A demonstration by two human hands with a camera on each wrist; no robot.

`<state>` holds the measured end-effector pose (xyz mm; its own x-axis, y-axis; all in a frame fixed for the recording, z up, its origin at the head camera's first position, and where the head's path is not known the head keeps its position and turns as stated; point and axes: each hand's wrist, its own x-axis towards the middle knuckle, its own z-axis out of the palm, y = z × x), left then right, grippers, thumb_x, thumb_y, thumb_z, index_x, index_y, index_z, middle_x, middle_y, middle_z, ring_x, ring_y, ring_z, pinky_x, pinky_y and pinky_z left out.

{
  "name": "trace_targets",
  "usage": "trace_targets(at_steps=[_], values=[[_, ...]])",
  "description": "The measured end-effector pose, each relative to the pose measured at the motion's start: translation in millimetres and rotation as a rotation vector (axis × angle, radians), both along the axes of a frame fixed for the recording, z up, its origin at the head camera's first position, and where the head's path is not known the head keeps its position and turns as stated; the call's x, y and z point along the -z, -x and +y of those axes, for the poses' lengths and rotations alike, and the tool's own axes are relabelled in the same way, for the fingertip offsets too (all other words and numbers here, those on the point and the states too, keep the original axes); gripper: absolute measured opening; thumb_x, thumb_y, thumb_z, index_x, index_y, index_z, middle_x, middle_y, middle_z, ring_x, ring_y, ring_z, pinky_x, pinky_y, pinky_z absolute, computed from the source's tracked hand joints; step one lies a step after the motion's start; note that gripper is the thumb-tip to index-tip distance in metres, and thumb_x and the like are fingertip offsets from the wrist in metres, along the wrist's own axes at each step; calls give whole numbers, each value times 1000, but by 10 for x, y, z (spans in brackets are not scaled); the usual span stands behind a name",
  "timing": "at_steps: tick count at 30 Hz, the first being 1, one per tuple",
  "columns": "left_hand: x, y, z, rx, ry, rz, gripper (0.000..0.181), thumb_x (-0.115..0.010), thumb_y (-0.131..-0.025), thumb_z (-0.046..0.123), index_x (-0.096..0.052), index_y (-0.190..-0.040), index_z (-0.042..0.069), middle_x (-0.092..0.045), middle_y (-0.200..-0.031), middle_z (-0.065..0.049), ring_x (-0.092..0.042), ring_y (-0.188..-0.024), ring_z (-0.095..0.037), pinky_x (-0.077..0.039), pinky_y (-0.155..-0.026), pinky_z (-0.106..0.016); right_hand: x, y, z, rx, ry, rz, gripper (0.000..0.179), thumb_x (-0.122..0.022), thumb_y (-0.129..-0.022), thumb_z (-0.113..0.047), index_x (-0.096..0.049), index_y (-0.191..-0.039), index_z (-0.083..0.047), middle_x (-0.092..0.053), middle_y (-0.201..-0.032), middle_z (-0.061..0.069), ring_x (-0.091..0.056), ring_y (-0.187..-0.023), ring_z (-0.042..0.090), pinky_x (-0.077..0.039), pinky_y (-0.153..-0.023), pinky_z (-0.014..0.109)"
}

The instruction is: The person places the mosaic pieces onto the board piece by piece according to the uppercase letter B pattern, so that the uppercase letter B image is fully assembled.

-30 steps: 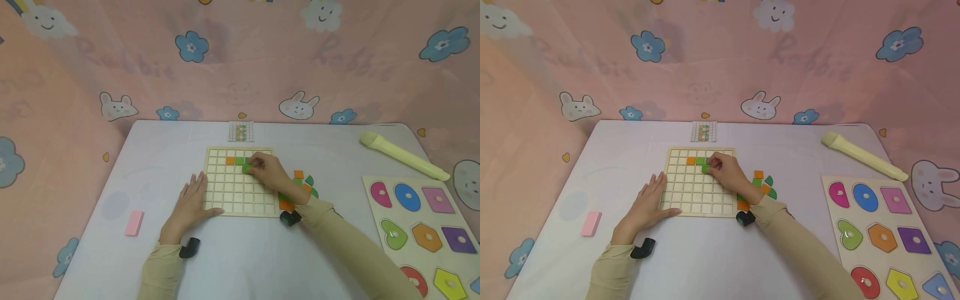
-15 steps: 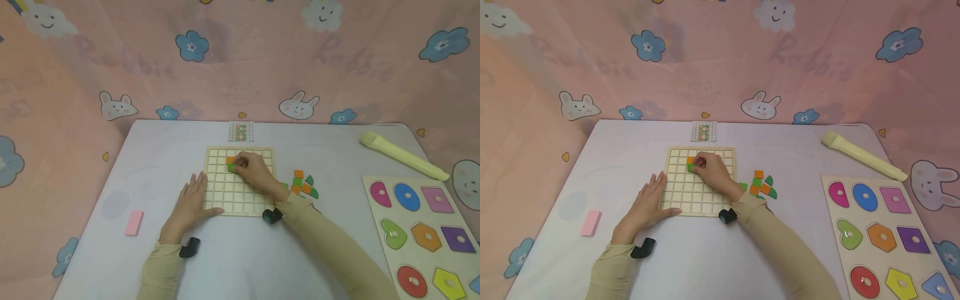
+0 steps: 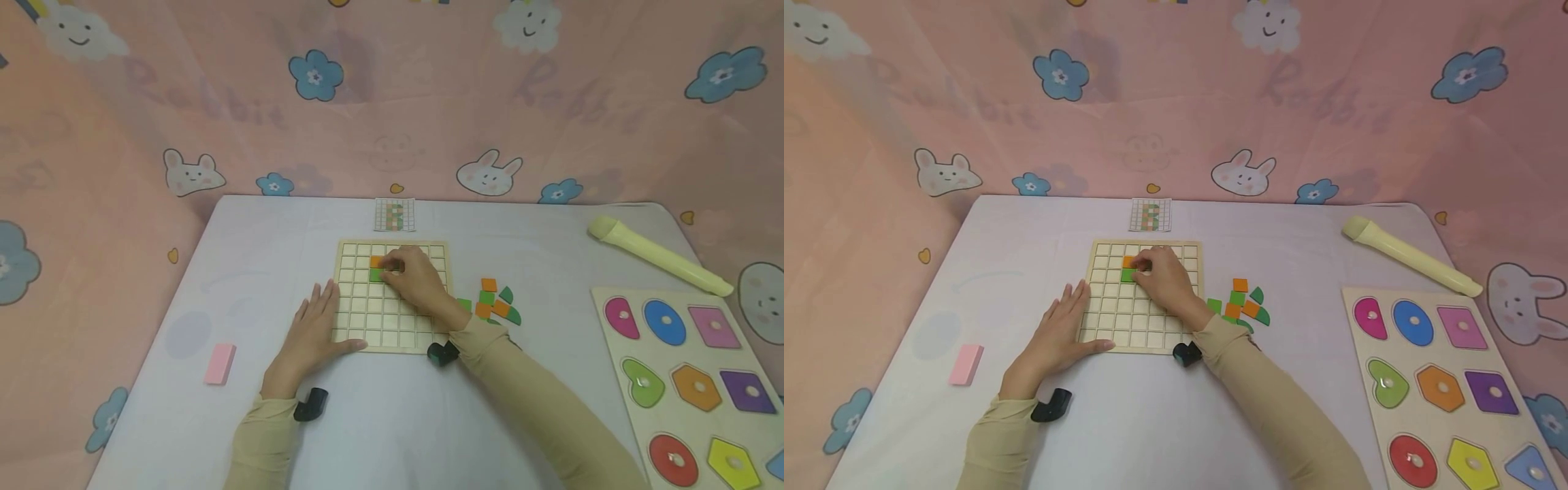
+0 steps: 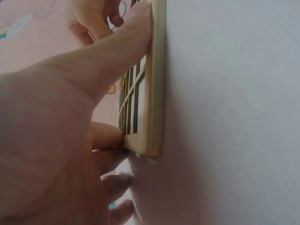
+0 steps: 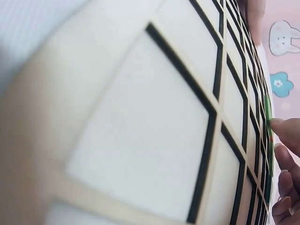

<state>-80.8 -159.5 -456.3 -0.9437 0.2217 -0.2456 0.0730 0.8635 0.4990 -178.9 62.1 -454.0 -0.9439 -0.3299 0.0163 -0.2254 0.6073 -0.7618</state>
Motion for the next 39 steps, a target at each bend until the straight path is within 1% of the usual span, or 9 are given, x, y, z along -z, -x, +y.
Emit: trace_targets(at_steps=[3, 7, 11, 15, 21, 27, 30, 34, 39], values=[[3, 1, 2, -1, -4, 4, 120, -84, -88, 51, -12, -168, -3, -7, -178, -17, 0, -167, -38, -8, -136, -58, 10, 4, 62, -4, 33, 12, 20, -78, -96, -11, -79, -115, -4, -74, -113, 10, -63, -109, 26, -54, -97, 40], [-1, -8, -3, 0, -8, 5, 120, -84, -88, 50, -12, -168, -3, -6, -178, -17, 0, -167, -38, -8, -136, -59, 16, 22, 186, 0, 37, 7, 20, -79, -95, -11, -78, -114, -4, -73, -113, 11, -61, -105, 27, -51, -91, 37], [-1, -7, -3, 4, -7, -8, 122, -84, -88, 50, -9, -168, -2, -4, -179, -15, 2, -167, -37, -6, -136, -58, 17, 43, 352, 14, 10, -34, 23, -79, -95, -13, -77, -117, -5, -71, -117, 11, -58, -107, 28, -49, -92, 39], [6, 0, 4, 5, -2, -13, 123, -84, -87, 50, -8, -169, -1, -3, -179, -14, 3, -167, -35, -5, -136, -56, 14, 59, 551, 15, -24, -65, 27, -78, -95, -14, -76, -120, -5, -70, -120, 13, -56, -112, 29, -49, -98, 42], [1, -3, 7, 4, -1, -4, 123, -85, -86, 50, -8, -168, -2, -3, -179, -15, 3, -167, -36, -6, -136, -57, -42, 89, 943, -43, -104, -84, 37, -76, -96, -13, -71, -129, 1, -63, -127, 23, -49, -115, 36, -45, -101, 51], [9, -3, 5, -5, -5, 0, 122, -86, -86, 47, -10, -168, -3, -5, -179, -16, 1, -167, -38, -7, -136, -58, -140, 116, 1336, -41, -198, -207, 44, -73, -100, -22, -65, -138, -2, -55, -138, 25, -45, -130, 42, -42, -114, 63], [6, -3, 11, -8, -13, 5, 121, -87, -86, 46, -12, -168, -3, -7, -178, -17, 0, -167, -39, -8, -136, -59, -207, 112, 1508, -76, -270, -268, 50, -76, -98, -27, -63, -141, -5, -51, -145, 25, -42, -134, 46, -42, -113, 67], [-6, -1, 20, -8, -12, 0, 121, -86, -86, 47, -12, -168, -3, -7, -178, -16, 0, -167, -38, -8, -136, -58, -302, 107, 1697, -135, -357, -335, 59, -84, -89, -28, -63, -142, -11, -44, -151, 27, -39, -133, 48, -44, -106, 68], [-20, -8, 15, -13, -17, -10, 122, -87, -86, 46, -11, -168, -3, -6, -179, -16, 1, -167, -38, -7, -136, -58, -356, 86, 1832, -152, -376, -359, 56, -86, -87, -22, -64, -137, -11, -45, -148, 28, -38, -132, 49, -42, -109, 71]])
